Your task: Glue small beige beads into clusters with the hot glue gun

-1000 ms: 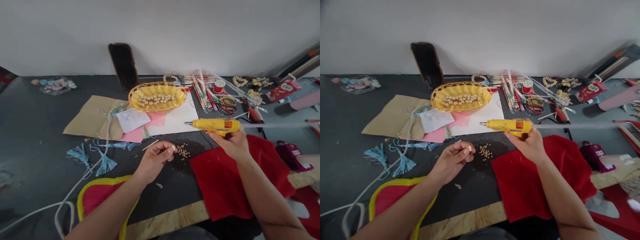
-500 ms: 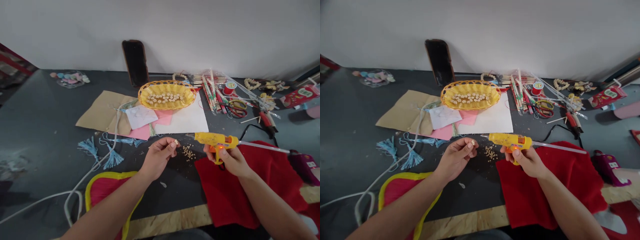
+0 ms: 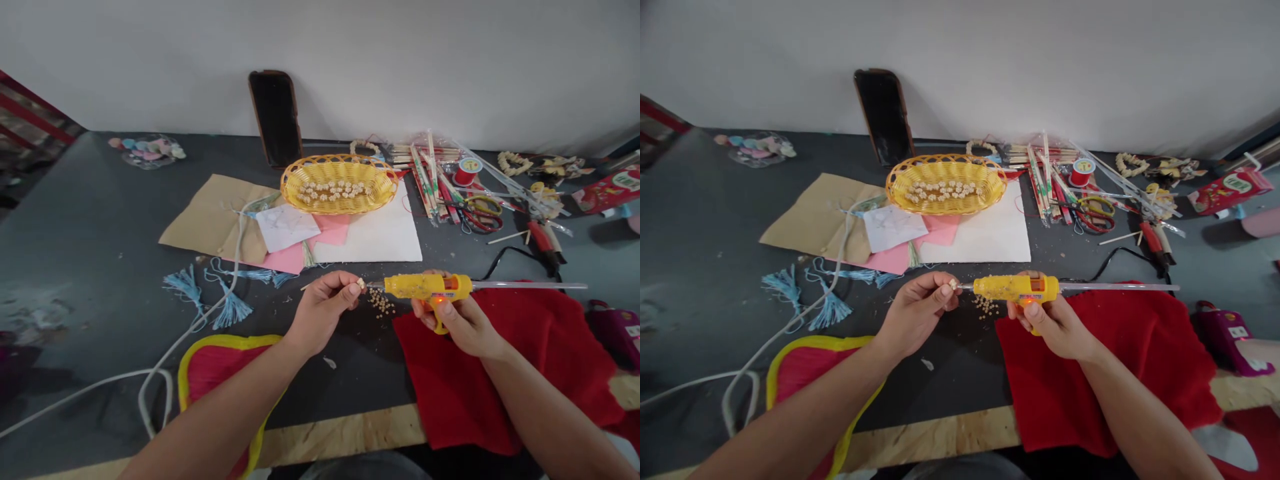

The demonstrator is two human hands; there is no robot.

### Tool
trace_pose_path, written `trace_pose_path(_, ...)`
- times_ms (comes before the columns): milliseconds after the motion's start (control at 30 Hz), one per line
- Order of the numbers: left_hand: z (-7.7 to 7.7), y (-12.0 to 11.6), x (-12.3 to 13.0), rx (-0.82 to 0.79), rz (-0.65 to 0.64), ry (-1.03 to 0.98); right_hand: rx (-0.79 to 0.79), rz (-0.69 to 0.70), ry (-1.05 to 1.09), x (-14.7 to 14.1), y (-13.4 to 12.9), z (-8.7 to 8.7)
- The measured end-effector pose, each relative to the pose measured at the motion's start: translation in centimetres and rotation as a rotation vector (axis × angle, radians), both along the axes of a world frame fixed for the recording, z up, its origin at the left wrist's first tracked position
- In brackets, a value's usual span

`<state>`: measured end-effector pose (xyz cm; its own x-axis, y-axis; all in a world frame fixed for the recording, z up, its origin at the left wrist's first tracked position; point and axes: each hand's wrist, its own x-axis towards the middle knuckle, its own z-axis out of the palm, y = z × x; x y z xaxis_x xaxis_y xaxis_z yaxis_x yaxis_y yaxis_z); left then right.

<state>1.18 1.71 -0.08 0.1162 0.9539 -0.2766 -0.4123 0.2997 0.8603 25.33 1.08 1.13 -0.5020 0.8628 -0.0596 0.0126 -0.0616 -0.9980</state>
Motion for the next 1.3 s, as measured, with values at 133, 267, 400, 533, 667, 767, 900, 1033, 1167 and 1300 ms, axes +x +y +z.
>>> trace_pose_path(133,-0.17,-0.06,-0.05,0.018,-0.023,-0.007,-0.002,0.008,-0.012,0.0,0.01,-0.17)
trace_pose_path(267,-0.25,-0.03,-0.06,0.013,-0.034,-0.008,0.013,0.008,-0.016,-0.23,0.08,0.01)
trace_pose_path(400,-0.13,0.0,-0.01,-0.003,-0.036,-0.025,0.023,0.022,-0.034,-0.37,0.21,0.25)
trace_pose_path(533,-0.11,0.0,-0.01,-0.014,-0.036,-0.039,0.032,0.025,-0.045,-0.34,0.25,0.36)
trace_pose_path(667,-0.3,-0.01,-0.06,-0.009,-0.047,-0.04,0.027,0.02,-0.049,-0.34,0.25,0.42)
trace_pose_path(767,-0.35,-0.01,-0.07,-0.001,-0.052,-0.038,0.035,0.021,-0.051,-0.44,0.29,0.51)
trace_pose_path(900,-0.26,0.0,-0.07,-0.006,-0.054,-0.039,0.05,0.025,-0.055,-0.58,0.35,0.64)
trace_pose_path(1033,-0.27,0.01,-0.07,0.001,-0.053,-0.029,0.056,0.022,-0.054,-0.6,0.36,0.53)
trace_pose_path(1167,-0.29,0.01,-0.07,0.006,-0.053,-0.031,0.06,0.016,-0.071,-0.49,0.34,0.37)
trace_pose_path(1300,-0.15,0.0,-0.04,0.001,-0.048,-0.043,0.054,0.019,-0.071,-0.42,0.31,0.41)
